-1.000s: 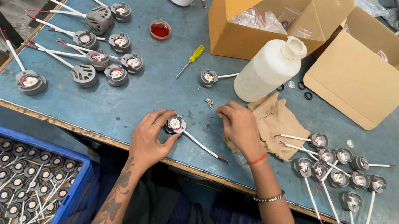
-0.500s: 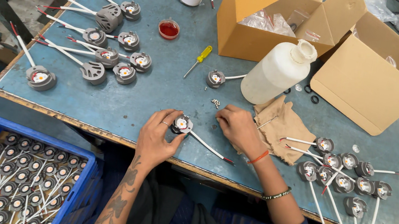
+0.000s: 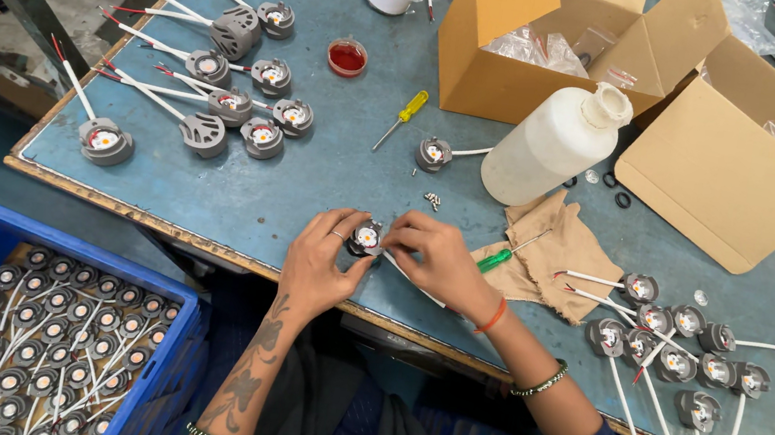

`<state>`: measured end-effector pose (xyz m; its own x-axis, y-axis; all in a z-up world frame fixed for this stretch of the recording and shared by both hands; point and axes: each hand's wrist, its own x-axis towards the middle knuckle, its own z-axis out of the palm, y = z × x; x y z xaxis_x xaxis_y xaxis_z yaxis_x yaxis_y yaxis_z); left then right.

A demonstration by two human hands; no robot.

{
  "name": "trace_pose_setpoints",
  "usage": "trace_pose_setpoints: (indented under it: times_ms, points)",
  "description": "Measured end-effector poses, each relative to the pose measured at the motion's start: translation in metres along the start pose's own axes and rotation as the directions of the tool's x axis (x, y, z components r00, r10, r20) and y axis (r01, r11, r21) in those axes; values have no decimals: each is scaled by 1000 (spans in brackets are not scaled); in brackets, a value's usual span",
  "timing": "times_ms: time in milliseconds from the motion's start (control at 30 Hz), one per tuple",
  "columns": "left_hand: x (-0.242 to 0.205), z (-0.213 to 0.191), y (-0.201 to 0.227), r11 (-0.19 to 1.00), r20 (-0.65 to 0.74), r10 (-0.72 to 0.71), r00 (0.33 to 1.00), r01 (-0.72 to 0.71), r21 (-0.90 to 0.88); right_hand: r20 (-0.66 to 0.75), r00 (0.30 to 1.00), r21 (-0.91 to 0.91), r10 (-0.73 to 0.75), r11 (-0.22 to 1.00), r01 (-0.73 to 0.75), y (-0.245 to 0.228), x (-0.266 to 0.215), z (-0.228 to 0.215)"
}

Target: The person assembles small cylindrical electronic components by inserting a small metal piece into the center and securing it with a screwdriver. The person handles multiple units one at a time, placing finished items on the table.

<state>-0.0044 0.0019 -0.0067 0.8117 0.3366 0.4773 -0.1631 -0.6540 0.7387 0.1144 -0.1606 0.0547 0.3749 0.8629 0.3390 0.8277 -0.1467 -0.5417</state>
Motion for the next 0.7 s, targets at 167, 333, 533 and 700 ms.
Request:
trace_pose_setpoints:
  times_ms: [167,333,533,700]
  points:
    - [-1,0,-1,1000,-10,-1,1000,1,-11,-12,998,-59,60,996,-60,-6,1,7]
    - [-1,1,-2,1000,-6,-6,1000,6,-14,24,998,-121,52,991,-49,-6,3,8]
    - [-1,1,-2,1000,-11,-7,1000,6,-14,54,998,-175,29,984,-20,-6,6,9]
    - [-1,1,-2,1000,-2,-29,1000,28,-12,72,997,-148,29,989,-19,-5,6,6]
